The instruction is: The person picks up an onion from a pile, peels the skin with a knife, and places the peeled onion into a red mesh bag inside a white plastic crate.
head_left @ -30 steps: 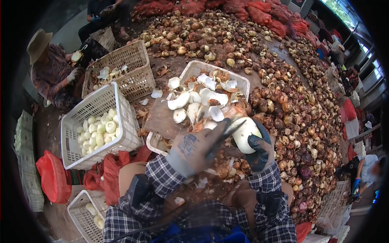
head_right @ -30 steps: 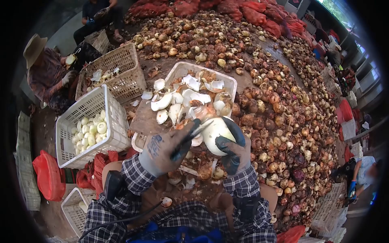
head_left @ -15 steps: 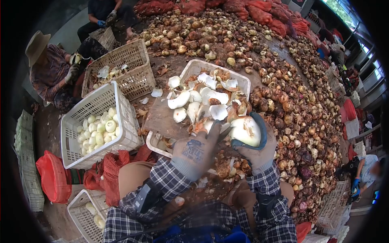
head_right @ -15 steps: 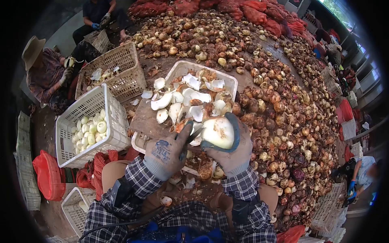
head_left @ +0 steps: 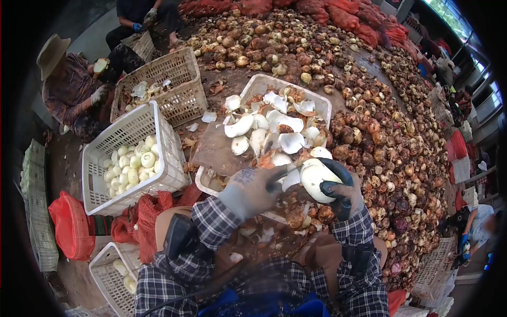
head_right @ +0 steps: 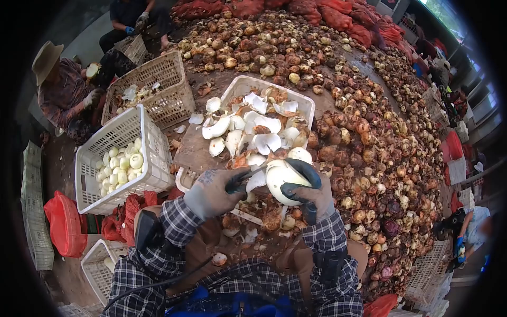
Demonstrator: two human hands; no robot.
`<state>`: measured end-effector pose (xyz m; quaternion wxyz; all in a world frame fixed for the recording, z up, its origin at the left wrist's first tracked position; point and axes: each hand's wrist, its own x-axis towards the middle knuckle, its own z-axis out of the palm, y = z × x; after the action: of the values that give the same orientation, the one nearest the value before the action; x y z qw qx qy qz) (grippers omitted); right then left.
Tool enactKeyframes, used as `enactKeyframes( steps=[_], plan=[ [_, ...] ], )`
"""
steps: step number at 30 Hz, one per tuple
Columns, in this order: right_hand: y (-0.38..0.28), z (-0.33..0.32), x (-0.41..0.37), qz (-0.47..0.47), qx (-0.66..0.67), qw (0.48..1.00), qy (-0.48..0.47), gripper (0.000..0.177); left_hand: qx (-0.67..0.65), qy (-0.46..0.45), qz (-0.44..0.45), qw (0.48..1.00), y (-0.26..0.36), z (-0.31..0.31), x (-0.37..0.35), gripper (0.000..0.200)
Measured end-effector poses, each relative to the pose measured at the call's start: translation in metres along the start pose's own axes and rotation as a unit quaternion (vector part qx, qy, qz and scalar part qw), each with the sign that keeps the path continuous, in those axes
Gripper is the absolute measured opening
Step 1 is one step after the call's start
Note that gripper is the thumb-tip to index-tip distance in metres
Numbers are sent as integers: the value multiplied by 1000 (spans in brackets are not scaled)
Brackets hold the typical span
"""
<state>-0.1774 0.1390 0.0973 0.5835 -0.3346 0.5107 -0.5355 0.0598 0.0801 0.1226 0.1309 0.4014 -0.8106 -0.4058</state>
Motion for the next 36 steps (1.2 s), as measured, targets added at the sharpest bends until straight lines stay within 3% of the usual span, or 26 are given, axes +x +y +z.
enactKeyframes(
  steps=[1, 4, 6, 10, 16, 22, 31, 36],
  plan=[
    [-1, 1, 1, -42, -58, 997, 8, 67, 76, 36, 37, 996, -1, 5, -2, 44],
    [-3, 12, -2, -137, -198, 969, 46, 69, 90, 55, 41, 994, 0, 16, -4, 49],
    [-4, 21, -4, -165, -254, 949, 83, 72, 120, 18, 15, 993, 6, 13, -5, 53],
    [5, 19, 0, -178, -286, 934, 122, 74, 167, -3, 0, 986, 6, 13, -4, 57],
    [-1, 16, -1, -214, -425, 870, 128, 75, 207, -3, 10, 978, 10, 14, -8, 59],
    [-9, 23, -5, -218, -461, 848, 143, 68, 182, 10, 20, 983, 10, 13, -10, 61],
    [-5, 27, -4, -138, -212, 958, 133, 70, 212, 22, 58, 975, 11, 18, -11, 67],
    [3, 17, 1, -163, -292, 934, 124, 75, 212, -3, 6, 977, 15, 13, -8, 68]
  ],
)
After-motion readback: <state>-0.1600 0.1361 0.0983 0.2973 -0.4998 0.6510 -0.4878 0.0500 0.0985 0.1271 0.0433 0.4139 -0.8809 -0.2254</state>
